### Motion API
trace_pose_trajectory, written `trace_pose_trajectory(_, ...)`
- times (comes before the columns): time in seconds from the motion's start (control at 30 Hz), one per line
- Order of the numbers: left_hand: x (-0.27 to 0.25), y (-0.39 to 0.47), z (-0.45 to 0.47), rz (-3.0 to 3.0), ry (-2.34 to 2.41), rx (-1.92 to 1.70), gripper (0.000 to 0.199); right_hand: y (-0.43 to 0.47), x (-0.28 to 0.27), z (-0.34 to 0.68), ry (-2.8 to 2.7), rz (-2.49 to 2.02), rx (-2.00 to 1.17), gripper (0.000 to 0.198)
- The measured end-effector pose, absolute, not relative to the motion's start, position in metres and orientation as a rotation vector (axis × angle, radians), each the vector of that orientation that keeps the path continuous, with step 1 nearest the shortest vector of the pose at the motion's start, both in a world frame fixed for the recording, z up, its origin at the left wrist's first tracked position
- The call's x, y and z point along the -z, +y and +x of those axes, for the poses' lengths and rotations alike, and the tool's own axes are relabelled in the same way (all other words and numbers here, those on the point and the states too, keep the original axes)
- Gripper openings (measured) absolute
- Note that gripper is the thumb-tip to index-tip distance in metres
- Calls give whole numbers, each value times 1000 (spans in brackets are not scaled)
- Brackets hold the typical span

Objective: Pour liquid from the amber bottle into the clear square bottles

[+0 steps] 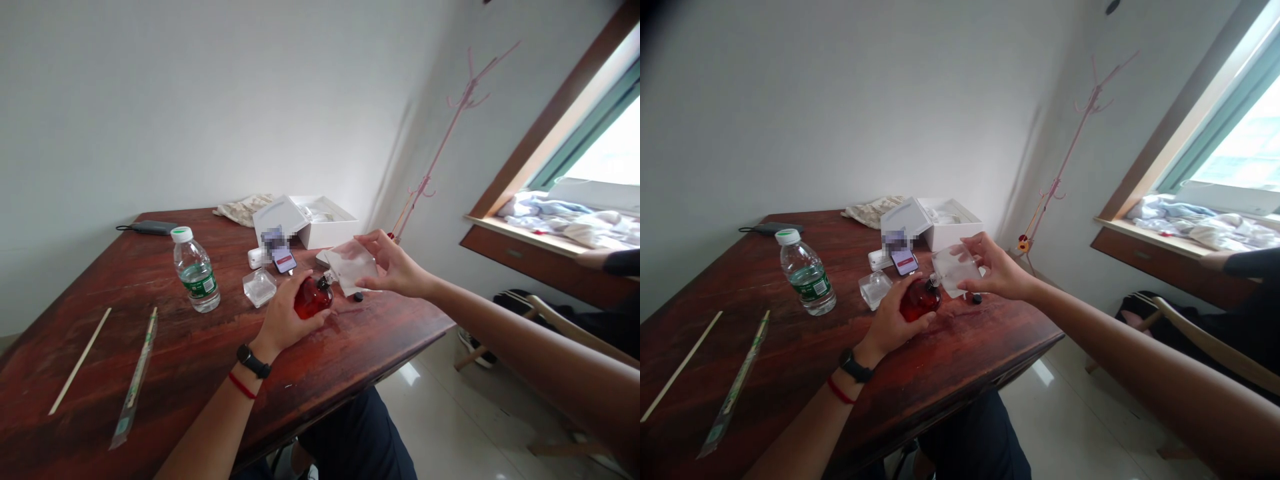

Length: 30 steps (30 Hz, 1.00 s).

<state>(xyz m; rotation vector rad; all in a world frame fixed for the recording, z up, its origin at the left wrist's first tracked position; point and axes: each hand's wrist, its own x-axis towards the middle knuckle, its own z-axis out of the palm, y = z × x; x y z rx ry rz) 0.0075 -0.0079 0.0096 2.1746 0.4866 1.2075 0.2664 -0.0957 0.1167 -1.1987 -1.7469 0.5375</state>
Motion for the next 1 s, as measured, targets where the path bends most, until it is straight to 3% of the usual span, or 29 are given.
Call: trace_pose_trajectory(1.0,-9,-8,8,2121,515,-1251,79,-87,-131,263,-1812,-1209,-539,69)
